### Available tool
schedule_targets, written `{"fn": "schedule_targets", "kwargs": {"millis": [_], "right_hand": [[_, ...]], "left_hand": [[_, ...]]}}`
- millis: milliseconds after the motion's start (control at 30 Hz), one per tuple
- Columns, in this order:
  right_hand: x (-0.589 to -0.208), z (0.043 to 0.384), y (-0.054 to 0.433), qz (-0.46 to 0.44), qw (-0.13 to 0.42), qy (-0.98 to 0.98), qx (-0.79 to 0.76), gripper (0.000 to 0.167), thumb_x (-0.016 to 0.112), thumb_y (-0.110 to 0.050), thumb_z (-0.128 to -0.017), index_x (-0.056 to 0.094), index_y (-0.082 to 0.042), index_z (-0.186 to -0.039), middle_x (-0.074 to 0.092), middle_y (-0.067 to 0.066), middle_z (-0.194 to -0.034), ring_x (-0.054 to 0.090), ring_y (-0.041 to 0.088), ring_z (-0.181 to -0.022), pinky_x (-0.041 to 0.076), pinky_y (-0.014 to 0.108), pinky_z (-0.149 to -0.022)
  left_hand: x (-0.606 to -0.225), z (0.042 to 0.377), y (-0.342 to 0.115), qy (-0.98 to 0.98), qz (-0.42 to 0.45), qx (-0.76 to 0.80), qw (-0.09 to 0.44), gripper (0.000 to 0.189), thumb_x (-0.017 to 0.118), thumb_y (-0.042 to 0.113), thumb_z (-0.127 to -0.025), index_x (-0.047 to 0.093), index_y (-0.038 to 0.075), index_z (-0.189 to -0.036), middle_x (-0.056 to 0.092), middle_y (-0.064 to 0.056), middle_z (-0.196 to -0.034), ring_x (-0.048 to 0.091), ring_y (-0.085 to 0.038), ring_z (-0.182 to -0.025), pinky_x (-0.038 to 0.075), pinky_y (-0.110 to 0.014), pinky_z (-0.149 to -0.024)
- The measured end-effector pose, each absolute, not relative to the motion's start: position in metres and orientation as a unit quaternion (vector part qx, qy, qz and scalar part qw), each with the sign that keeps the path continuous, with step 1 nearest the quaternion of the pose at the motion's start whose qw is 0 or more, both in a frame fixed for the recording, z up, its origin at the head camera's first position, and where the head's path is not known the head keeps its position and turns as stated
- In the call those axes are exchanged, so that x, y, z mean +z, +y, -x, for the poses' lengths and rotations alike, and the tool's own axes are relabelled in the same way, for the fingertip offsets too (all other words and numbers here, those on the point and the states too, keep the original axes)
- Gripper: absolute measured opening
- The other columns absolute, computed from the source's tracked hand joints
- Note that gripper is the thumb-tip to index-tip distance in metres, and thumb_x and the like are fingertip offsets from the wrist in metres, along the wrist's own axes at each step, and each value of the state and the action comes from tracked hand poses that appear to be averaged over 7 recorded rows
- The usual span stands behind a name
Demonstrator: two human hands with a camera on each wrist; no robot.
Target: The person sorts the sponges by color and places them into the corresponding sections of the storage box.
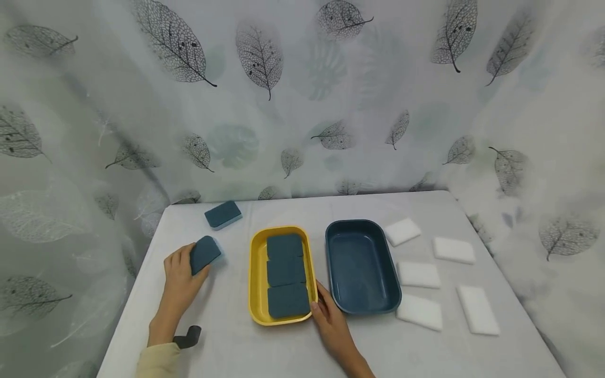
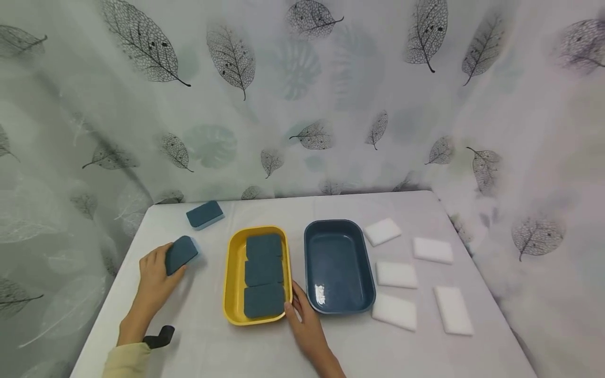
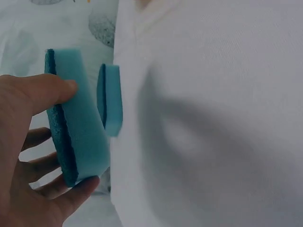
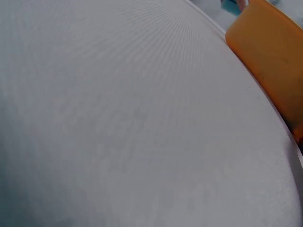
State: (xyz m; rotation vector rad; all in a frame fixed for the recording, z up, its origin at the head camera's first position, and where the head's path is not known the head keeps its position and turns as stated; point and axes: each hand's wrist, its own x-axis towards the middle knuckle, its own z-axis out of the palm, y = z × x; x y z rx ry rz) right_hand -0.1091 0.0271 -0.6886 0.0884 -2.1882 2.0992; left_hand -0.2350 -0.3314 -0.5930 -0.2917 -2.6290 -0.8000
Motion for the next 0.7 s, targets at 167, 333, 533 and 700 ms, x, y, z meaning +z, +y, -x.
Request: {"fn": "schedule_targets", "kwargs": {"millis": [167,333,533,700], "right_hand": [[-0.69,0.108,0.026,-0.032,0.053,-0.717,0.695,0.057,0.057,-0.032,-0.109,0.037,-0.025,-0.162,0.035,0.008,-0.169,0.039,0.023,-0.153,0.039,0.007,-0.112],[-0.691,0.108,0.024,-0.031,0.049,-0.71,0.702,0.057,0.058,-0.032,-0.108,0.037,-0.023,-0.161,0.035,0.008,-0.169,0.038,0.024,-0.154,0.039,0.007,-0.112],[-0.688,0.108,0.024,-0.033,0.046,-0.705,0.707,0.057,0.057,-0.03,-0.109,0.037,-0.022,-0.161,0.035,0.009,-0.168,0.039,0.026,-0.153,0.04,0.008,-0.112],[-0.686,0.109,0.027,-0.034,0.052,-0.704,0.708,0.056,0.058,-0.027,-0.109,0.038,-0.022,-0.161,0.037,0.01,-0.168,0.041,0.027,-0.152,0.041,0.009,-0.112]], "left_hand": [[-0.585,0.231,-0.309,-0.934,0.119,-0.284,0.18,0.075,0.078,0.01,-0.09,0.039,-0.004,-0.152,0.04,-0.031,-0.152,0.027,-0.048,-0.141,0.036,-0.069,-0.111],[-0.583,0.225,-0.286,-0.934,0.144,-0.284,0.164,0.077,0.079,0.012,-0.089,0.04,0.001,-0.154,0.039,-0.025,-0.156,0.028,-0.044,-0.142,0.038,-0.068,-0.115],[-0.579,0.226,-0.261,-0.924,0.184,-0.298,0.157,0.078,0.083,0.017,-0.09,0.043,0.007,-0.156,0.041,-0.018,-0.157,0.03,-0.039,-0.144,0.042,-0.062,-0.118],[-0.575,0.229,-0.24,-0.912,0.23,-0.298,0.162,0.079,0.086,0.019,-0.087,0.047,0.011,-0.155,0.045,-0.016,-0.155,0.033,-0.039,-0.143,0.047,-0.06,-0.115]]}}
